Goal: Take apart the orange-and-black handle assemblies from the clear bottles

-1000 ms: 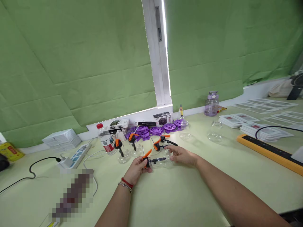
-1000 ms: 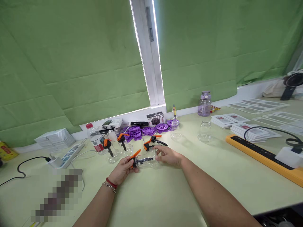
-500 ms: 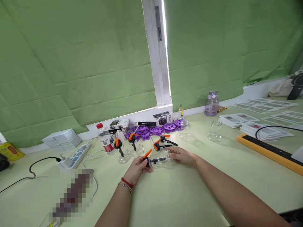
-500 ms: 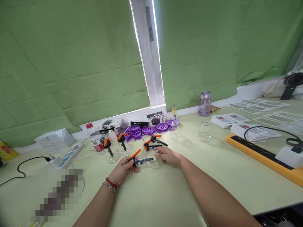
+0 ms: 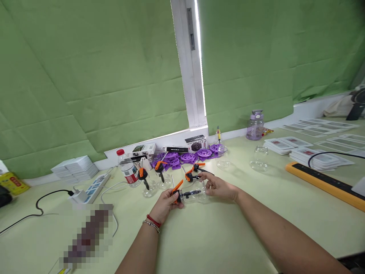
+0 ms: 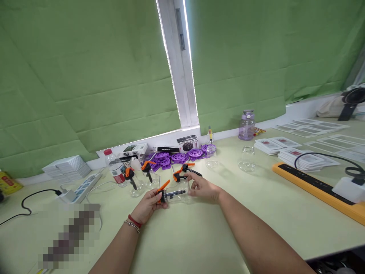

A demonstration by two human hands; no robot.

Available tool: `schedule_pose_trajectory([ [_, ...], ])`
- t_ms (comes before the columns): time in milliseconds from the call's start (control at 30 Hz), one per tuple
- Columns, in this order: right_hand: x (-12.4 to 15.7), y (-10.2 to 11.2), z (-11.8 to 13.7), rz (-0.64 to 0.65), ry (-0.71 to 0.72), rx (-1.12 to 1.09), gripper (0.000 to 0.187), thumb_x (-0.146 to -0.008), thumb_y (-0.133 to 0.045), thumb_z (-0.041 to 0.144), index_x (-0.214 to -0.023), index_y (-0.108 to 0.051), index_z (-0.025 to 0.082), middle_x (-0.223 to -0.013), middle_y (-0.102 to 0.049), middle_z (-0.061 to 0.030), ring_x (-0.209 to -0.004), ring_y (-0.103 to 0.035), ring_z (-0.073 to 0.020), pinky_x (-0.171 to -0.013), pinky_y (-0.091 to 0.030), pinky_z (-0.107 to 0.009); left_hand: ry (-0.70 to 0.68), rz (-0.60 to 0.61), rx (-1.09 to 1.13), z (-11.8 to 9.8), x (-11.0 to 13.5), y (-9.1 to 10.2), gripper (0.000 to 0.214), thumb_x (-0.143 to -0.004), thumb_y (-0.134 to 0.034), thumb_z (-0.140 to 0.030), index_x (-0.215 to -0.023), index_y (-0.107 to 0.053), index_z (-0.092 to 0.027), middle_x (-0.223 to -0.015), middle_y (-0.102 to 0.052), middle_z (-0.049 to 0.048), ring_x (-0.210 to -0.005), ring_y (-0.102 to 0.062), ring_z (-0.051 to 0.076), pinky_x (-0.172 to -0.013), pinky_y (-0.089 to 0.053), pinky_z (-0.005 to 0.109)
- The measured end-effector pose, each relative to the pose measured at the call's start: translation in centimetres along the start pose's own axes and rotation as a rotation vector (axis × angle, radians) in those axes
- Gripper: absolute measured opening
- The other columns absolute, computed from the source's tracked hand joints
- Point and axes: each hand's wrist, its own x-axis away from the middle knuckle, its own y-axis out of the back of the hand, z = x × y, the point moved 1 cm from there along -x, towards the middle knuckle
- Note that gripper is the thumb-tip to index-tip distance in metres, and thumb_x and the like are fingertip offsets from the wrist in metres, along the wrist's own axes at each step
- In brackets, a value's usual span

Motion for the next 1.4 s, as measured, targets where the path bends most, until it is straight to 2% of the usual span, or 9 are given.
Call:
schedule_pose_trajectory([
  [67,0.1,0.1,0.2,0.008,-0.022,0.040,0.085,-0.060,-0.078,0.036,-0.133,-0.034,0.027,-0.115,-0.046,-0.0065,-0.070,-0.047,-0.0096,-0.061,-0.041,-0.024,0.004,0.002,-0.004,0.1,0.0,0.1,0.038,-0.069,-0.073,-0.041,-0.090,-0.061,-0.013,-0.074,-0.063,0.0026,-0.062,-0.064,0.016,-0.072,-0.052,0.036],
  [133,0.2,0.2,0.2,0.008,-0.071,0.088,0.086,-0.056,-0.080,0.031,-0.129,-0.037,0.027,-0.099,-0.051,-0.0022,-0.063,-0.044,-0.0082,-0.058,-0.040,-0.024,0.008,-0.002,-0.003,0.1,-0.1,0.1,0.039,-0.069,-0.073,-0.041,-0.092,-0.061,-0.013,-0.074,-0.064,0.0028,-0.062,-0.064,0.016,-0.073,-0.052,0.037],
  [233,0.1,0.3,0.2,0.003,-0.115,0.125,0.079,-0.057,-0.079,0.030,-0.125,-0.040,0.026,-0.082,-0.051,0.0031,-0.057,-0.039,-0.0073,-0.057,-0.040,-0.024,0.010,-0.005,0.001,0.0,0.0,0.0,0.039,-0.068,-0.074,-0.041,-0.092,-0.062,-0.013,-0.075,-0.064,0.0031,-0.062,-0.064,0.015,-0.074,-0.052,0.038],
  [467,0.0,0.2,0.6,-0.011,-0.123,0.138,0.074,-0.057,-0.078,0.029,-0.122,-0.045,0.023,-0.071,-0.051,0.0050,-0.061,-0.045,-0.0101,-0.059,-0.038,-0.024,0.008,0.009,0.000,0.0,0.1,0.0,0.043,-0.068,-0.073,-0.043,-0.097,-0.064,-0.012,-0.074,-0.063,0.0028,-0.062,-0.063,0.015,-0.073,-0.051,0.037],
  [600,0.0,0.2,0.8,-0.013,-0.113,0.107,0.072,-0.056,-0.079,0.030,-0.120,-0.048,0.023,-0.075,-0.053,0.0032,-0.064,-0.049,-0.0112,-0.060,-0.039,-0.025,0.009,0.004,0.004,-0.1,0.2,0.0,0.045,-0.067,-0.074,-0.043,-0.098,-0.064,-0.012,-0.075,-0.062,0.0027,-0.062,-0.063,0.015,-0.072,-0.051,0.037],
  [700,-0.1,0.3,0.7,-0.009,-0.093,0.081,0.069,-0.056,-0.079,0.033,-0.117,-0.051,0.024,-0.095,-0.056,-0.0014,-0.065,-0.049,-0.0102,-0.059,-0.042,-0.025,0.002,0.009,0.000,-0.3,0.3,-0.1,0.044,-0.067,-0.075,-0.044,-0.095,-0.064,-0.012,-0.074,-0.062,0.0031,-0.061,-0.063,0.015,-0.072,-0.051,0.037],
  [833,-0.2,0.4,0.1,-0.014,-0.071,0.037,0.069,-0.058,-0.078,0.036,-0.121,-0.052,0.024,-0.117,-0.050,-0.0050,-0.064,-0.048,-0.0079,-0.062,-0.045,-0.026,-0.004,0.019,-0.005,-0.3,0.3,-0.1,0.044,-0.066,-0.075,-0.044,-0.095,-0.064,-0.012,-0.074,-0.062,0.0033,-0.062,-0.062,0.015,-0.072,-0.051,0.037],
  [1067,-0.2,-0.1,-0.9,-0.021,-0.175,-0.184,0.058,-0.073,-0.067,0.049,-0.119,-0.055,0.017,-0.092,-0.053,-0.0053,-0.075,-0.052,-0.0151,-0.060,-0.045,-0.027,-0.034,0.033,-0.005,0.1,0.1,0.2,0.042,-0.066,-0.076,-0.041,-0.093,-0.061,-0.013,-0.081,-0.061,0.0029,-0.066,-0.063,0.015,-0.073,-0.052,0.037],
  [1400,-0.3,-0.3,-1.2,-0.032,-0.165,-0.214,0.059,-0.073,-0.067,0.051,-0.120,-0.056,0.017,-0.087,-0.054,-0.0039,-0.072,-0.051,-0.0141,-0.059,-0.044,-0.027,-0.022,0.014,0.000,0.1,0.0,0.1,0.039,-0.066,-0.076,-0.040,-0.092,-0.062,-0.014,-0.081,-0.062,0.0028,-0.066,-0.064,0.015,-0.072,-0.052,0.037],
])
